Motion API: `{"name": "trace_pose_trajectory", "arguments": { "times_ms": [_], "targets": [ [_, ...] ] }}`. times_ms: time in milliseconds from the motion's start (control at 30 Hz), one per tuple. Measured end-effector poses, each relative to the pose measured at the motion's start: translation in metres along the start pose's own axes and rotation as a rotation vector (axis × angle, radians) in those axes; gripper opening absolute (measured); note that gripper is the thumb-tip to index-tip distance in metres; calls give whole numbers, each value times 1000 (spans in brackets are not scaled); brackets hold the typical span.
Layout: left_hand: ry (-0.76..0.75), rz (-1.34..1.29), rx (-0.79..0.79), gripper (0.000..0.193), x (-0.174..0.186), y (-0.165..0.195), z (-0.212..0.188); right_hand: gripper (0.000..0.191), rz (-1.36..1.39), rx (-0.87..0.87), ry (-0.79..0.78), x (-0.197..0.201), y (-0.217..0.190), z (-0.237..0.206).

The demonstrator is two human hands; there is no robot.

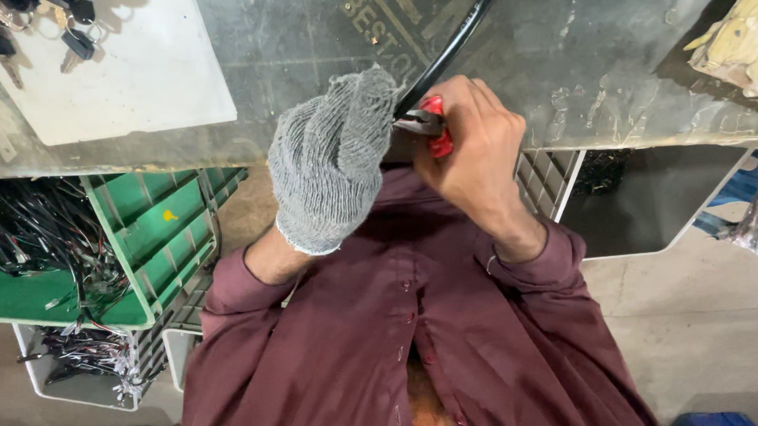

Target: The person repeatedly crimps black plastic connectors onto the ends of wire harnesses using red-handled pliers. The person holds each harness with a gloved left hand and uses the pliers with the right hand to compress the connector, then places the finished unit aside.

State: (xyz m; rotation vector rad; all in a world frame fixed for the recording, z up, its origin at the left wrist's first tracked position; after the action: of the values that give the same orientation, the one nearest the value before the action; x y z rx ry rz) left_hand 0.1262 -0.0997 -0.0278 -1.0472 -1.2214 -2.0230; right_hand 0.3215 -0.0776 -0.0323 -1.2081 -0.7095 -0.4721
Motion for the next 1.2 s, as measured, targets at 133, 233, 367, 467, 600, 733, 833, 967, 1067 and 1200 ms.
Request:
{"name": "trace_pose_trajectory", "arguments": {
  "times_ms": [133, 233, 367, 467, 600, 733, 833, 967, 1067, 1200],
  "targets": [
    [-49, -84, 20, 63, 12, 8, 13, 44, 153, 64, 43, -2, -4, -3],
    [-108, -420, 77, 60, 26, 13, 23, 40, 80, -44, 29, -6, 1, 0],
    [-445, -1123, 272, 63, 44, 1, 32, 33, 170, 157, 73, -14, 18, 13],
    [-514, -1281, 322, 63, 52, 0, 31, 33, 327, 233, -5, -18, 31, 21],
    [-383, -1109, 311, 56, 49, 7, 30, 29, 361, 231, -56, -20, 33, 17],
    [-37, -290, 156, 33, 42, 3, 24, 37, -58, 127, 18, -16, 32, 15],
    [158, -133, 305, 15, 57, -37, 4, 63, -384, 61, 89, -8, 40, 18],
    [467, 330, 619, 15, 95, -152, -16, 78, -541, 36, 131, -6, 51, 18],
    [258, 555, 1004, 16, 92, -249, -3, 78, -573, 16, 142, -13, 54, 15],
    [148, 521, 1080, 16, 75, -286, 20, 72, -592, 28, 176, -19, 55, 15]
  ]
}}
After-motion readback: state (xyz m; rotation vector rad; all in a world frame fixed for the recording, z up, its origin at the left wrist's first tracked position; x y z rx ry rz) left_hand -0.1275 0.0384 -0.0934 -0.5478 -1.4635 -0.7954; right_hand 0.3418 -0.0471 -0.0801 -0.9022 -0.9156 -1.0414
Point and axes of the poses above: each hand's wrist, its own z-axis towards the middle knuckle, its own x-axis out of the back of the hand, y = z × x, the point moved 1 cm from there along z, towards the middle knuckle
